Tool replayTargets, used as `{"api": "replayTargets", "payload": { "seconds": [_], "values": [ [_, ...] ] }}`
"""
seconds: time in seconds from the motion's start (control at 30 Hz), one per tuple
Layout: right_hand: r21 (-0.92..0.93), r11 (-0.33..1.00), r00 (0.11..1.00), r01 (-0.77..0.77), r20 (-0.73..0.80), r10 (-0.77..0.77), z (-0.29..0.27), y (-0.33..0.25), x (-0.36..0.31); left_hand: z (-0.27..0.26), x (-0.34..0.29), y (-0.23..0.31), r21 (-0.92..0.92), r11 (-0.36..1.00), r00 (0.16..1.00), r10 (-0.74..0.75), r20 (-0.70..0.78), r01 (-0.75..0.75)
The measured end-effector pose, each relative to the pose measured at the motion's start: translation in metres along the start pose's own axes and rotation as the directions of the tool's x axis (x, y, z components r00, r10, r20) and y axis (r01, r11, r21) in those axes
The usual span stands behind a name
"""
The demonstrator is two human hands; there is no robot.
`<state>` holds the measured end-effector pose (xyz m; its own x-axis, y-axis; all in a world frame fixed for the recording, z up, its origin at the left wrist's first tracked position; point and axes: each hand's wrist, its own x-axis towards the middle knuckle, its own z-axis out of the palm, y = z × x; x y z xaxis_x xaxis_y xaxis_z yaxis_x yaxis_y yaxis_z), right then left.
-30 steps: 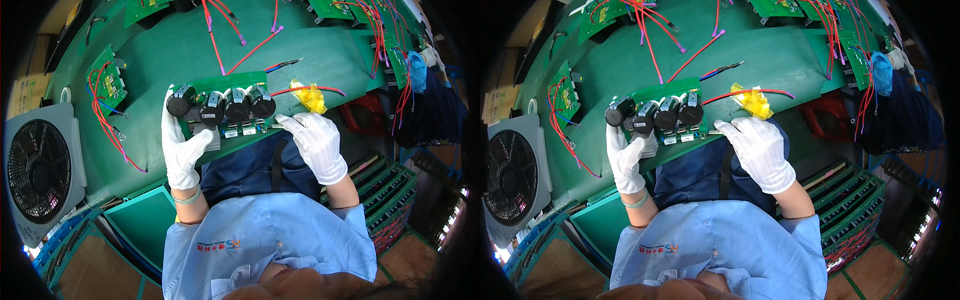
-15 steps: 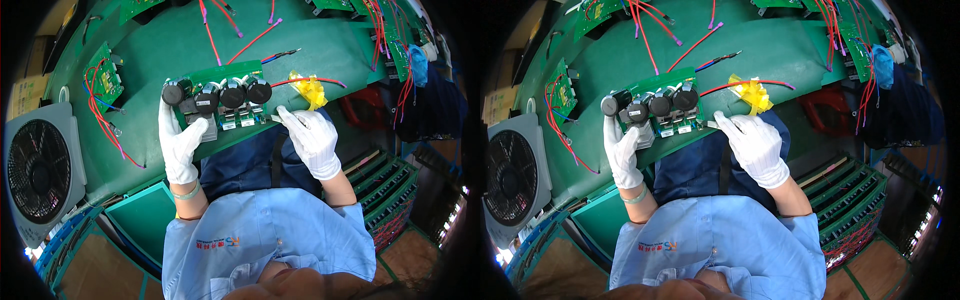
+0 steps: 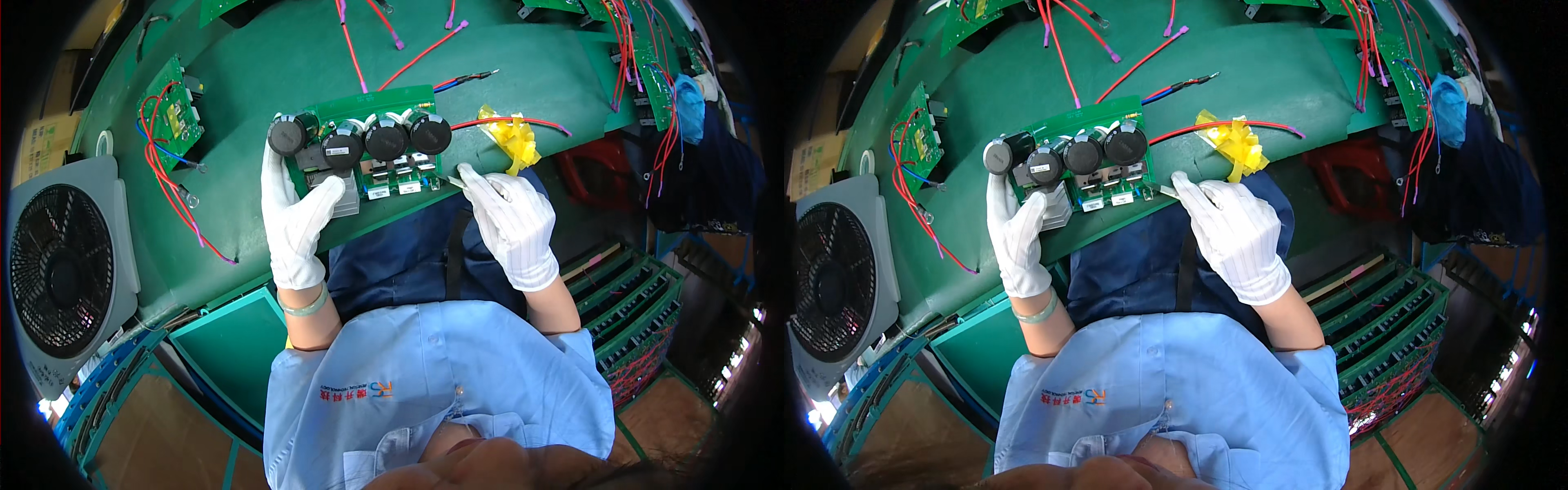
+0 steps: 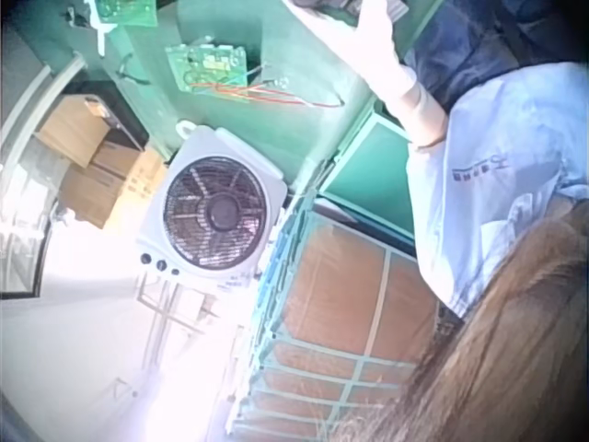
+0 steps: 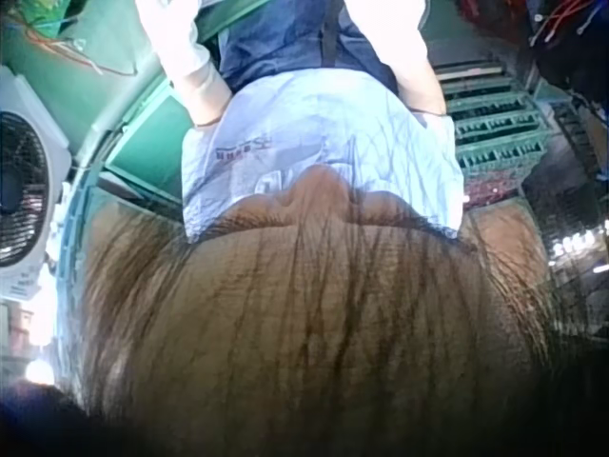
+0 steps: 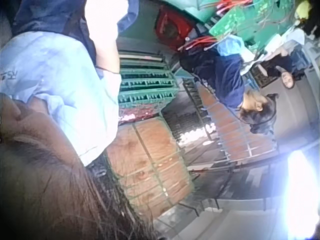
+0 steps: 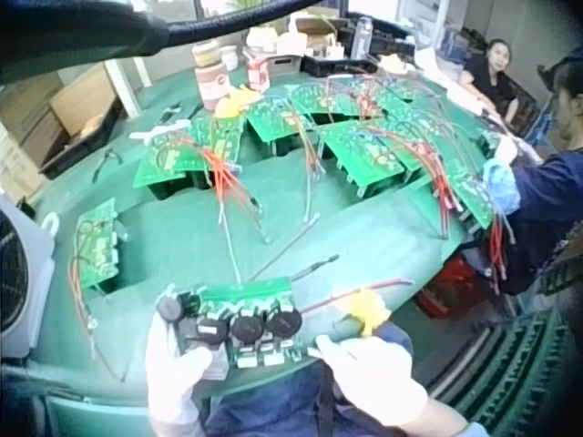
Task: The person assembles electronic circuit boards by hand, using a yellow cloth to wipe components and a screwdriver to tighten screws on cylindrical capacitors. The person handles multiple boards, flipping them to access different sides and connecting wires.
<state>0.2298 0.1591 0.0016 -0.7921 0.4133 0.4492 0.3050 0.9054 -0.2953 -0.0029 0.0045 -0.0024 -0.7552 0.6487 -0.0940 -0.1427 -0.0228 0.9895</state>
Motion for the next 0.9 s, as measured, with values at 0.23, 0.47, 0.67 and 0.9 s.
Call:
{"api": "replayTargets", "payload": {
  "seconds": [0.23, 0.47, 0.67, 0.9],
  "values": [
    [0.027, 1.0, 1.0, -0.005, -0.012, 0.006, -0.01, 0.0, 0.006, -0.001, 0.002, 0.002, 0.019, 1.0, 1.0, 0.002, 0.025, -0.003],
    [-0.029, 0.998, 0.998, 0.052, 0.042, -0.05, -0.007, 0.008, 0.012, 0.003, 0.001, 0.005, -0.023, 0.998, 0.998, -0.062, 0.006, 0.062],
    [-0.026, 0.999, 0.998, 0.036, 0.06, -0.034, -0.012, 0.009, 0.011, 0.004, 0.0, 0.006, -0.002, 1.0, 1.0, -0.02, -0.004, 0.02],
    [-0.042, 0.999, 0.999, 0.024, 0.047, -0.022, -0.011, 0.008, 0.012, 0.001, 0.002, 0.008, 0.083, 0.996, 1.0, -0.021, 0.021, 0.02]
  ]
}}
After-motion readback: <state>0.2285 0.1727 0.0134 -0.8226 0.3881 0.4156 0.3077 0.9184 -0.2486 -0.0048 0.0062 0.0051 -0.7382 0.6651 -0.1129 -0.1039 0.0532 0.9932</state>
